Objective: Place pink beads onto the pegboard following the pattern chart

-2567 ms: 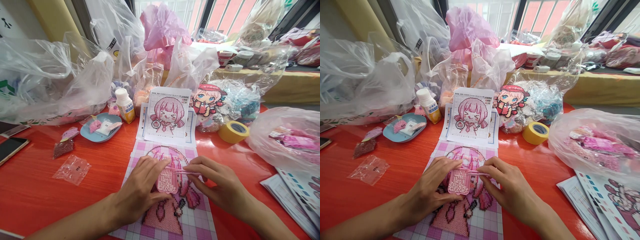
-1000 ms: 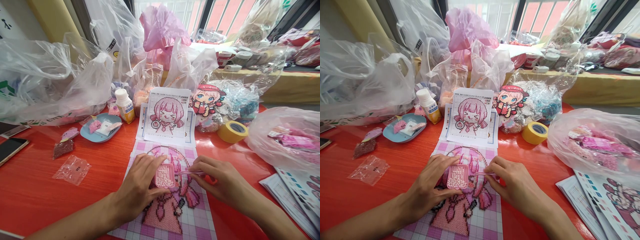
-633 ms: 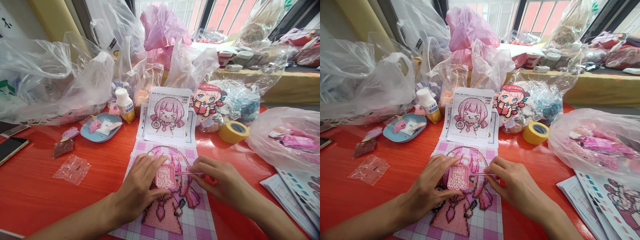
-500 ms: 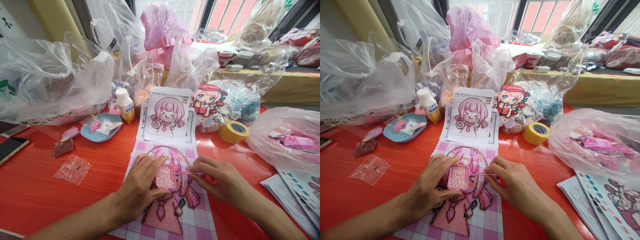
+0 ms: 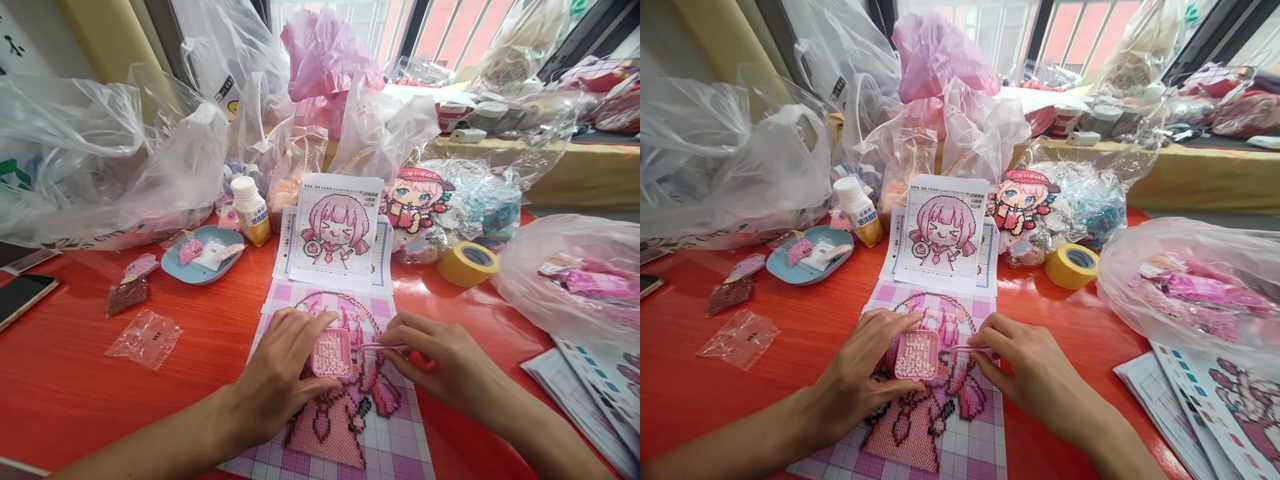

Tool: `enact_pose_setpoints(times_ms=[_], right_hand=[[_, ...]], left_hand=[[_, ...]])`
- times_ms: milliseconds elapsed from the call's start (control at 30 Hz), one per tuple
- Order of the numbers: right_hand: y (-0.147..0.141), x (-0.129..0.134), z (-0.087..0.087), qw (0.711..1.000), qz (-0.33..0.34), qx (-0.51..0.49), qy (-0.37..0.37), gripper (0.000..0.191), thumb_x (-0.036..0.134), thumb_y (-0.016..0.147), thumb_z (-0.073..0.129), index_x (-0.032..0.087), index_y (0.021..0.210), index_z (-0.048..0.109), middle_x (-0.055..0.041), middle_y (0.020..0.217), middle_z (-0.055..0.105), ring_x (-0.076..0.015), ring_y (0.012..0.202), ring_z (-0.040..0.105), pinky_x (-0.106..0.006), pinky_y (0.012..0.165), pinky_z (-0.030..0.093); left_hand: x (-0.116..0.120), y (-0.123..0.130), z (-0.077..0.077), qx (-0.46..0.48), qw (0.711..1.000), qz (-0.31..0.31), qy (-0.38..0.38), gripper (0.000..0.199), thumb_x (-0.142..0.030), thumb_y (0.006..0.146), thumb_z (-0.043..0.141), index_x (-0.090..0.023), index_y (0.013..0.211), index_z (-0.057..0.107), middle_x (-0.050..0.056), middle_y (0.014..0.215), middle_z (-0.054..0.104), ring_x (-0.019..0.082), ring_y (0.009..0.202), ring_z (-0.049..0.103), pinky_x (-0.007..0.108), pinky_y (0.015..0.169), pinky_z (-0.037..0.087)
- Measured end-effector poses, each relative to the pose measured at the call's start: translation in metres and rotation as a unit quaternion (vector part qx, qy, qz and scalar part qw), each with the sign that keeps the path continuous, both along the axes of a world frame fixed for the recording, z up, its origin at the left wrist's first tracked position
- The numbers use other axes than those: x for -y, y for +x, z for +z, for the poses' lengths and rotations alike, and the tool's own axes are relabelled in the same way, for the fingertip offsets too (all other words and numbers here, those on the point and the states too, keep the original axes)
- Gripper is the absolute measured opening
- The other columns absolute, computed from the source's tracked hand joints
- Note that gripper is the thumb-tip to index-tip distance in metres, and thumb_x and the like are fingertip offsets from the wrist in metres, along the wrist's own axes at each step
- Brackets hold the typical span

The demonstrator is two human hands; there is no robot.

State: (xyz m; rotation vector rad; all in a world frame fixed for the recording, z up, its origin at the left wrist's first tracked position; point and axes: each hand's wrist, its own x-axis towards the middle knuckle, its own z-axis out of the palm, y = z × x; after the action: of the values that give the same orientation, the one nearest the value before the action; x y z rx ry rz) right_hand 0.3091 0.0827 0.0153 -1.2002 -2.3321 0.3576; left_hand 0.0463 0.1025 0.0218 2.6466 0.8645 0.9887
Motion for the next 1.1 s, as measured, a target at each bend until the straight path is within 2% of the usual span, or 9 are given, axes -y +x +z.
enact_pose_setpoints(times_ms=[200, 533, 767, 1100], right_hand=[[0.000, -0.001, 0.002, 1.000, 0.002, -0.001, 0.009, 0.012, 0.025, 0.096, 0.050, 0.022, 0.093, 0.062, -0.0030, 0.085, 0.062, -0.0084, 0.059, 0.056, -0.020, 0.049, 0.042], [-0.010, 0.000, 0.010, 0.995, 0.022, -0.083, 0.053, 0.012, 0.015, 0.094, 0.054, 0.021, 0.102, 0.061, -0.0027, 0.085, 0.061, -0.0079, 0.067, 0.057, -0.019, 0.054, 0.046], [-0.013, 0.001, 0.004, 0.996, 0.025, -0.069, 0.056, 0.015, 0.016, 0.095, 0.051, 0.021, 0.106, 0.060, -0.0031, 0.088, 0.060, -0.0084, 0.067, 0.056, -0.019, 0.054, 0.047], [-0.013, 0.000, 0.002, 0.996, 0.039, -0.078, 0.032, 0.017, 0.016, 0.095, 0.051, 0.021, 0.108, 0.061, -0.0032, 0.088, 0.060, -0.0089, 0.068, 0.057, -0.021, 0.055, 0.047]], left_hand=[[0.000, 0.000, 0.000, -0.002, 1.000, -0.001, -0.007, 0.059, -0.037, 0.087, 0.065, -0.007, 0.133, 0.045, 0.013, 0.109, 0.067, 0.027, 0.101, 0.060, 0.041, 0.090, 0.049], [0.002, -0.002, 0.003, -0.009, 0.999, -0.020, -0.031, 0.067, -0.033, 0.080, 0.074, -0.008, 0.133, 0.043, 0.013, 0.108, 0.068, 0.028, 0.100, 0.061, 0.042, 0.089, 0.051], [0.003, -0.001, 0.004, -0.012, 0.999, -0.041, -0.032, 0.058, -0.044, 0.088, 0.062, -0.011, 0.132, 0.043, 0.012, 0.106, 0.068, 0.026, 0.099, 0.063, 0.043, 0.089, 0.052], [0.002, 0.000, 0.004, -0.011, 0.998, -0.043, -0.036, 0.055, -0.042, 0.089, 0.061, -0.012, 0.132, 0.042, 0.011, 0.105, 0.067, 0.025, 0.098, 0.062, 0.043, 0.088, 0.053]])
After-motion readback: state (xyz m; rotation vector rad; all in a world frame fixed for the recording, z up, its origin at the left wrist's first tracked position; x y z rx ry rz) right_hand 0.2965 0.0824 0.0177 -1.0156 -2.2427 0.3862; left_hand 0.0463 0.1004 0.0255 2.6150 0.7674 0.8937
